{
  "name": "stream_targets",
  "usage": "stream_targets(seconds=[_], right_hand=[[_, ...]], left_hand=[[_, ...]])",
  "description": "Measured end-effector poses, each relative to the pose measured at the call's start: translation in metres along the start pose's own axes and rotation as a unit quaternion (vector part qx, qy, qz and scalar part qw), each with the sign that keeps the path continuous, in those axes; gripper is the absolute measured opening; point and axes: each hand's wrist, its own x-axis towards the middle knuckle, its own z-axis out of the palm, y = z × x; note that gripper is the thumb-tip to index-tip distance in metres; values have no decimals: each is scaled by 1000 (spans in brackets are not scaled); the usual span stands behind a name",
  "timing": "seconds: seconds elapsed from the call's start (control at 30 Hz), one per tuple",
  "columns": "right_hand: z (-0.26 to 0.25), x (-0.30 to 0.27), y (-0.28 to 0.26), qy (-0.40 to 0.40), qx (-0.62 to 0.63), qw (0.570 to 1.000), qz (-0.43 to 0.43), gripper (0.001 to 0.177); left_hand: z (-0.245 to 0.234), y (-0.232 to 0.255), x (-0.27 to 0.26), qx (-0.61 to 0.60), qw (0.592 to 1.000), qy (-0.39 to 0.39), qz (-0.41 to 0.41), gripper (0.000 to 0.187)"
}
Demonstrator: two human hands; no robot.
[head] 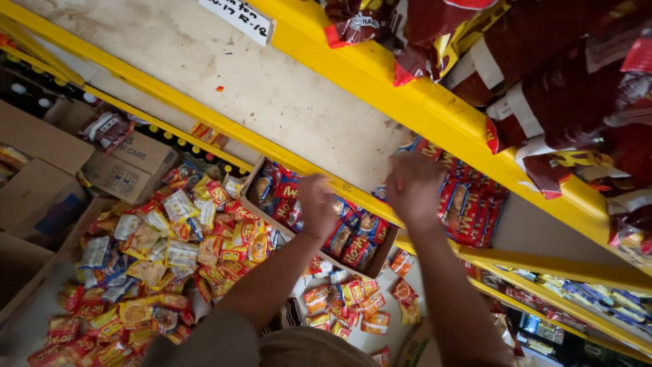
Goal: Stocking and organizing various snack food packages onto retail shelves.
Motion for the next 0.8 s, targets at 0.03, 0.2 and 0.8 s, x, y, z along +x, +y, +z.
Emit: stream_targets(seconds=[0.03,0.2,0.8], right_hand=[[-3,-8,-16,31,75,997,-11,22],[26,-44,-67,47,160,986,-13,15],[31,-93,-63,11,285,953,105,15]], left_hand=[[-17,-15,-3,64,997,31,41,28],[-5,-133,-4,196,976,34,-90,29],[-148,-33,43,84,859,-387,-323,15]])
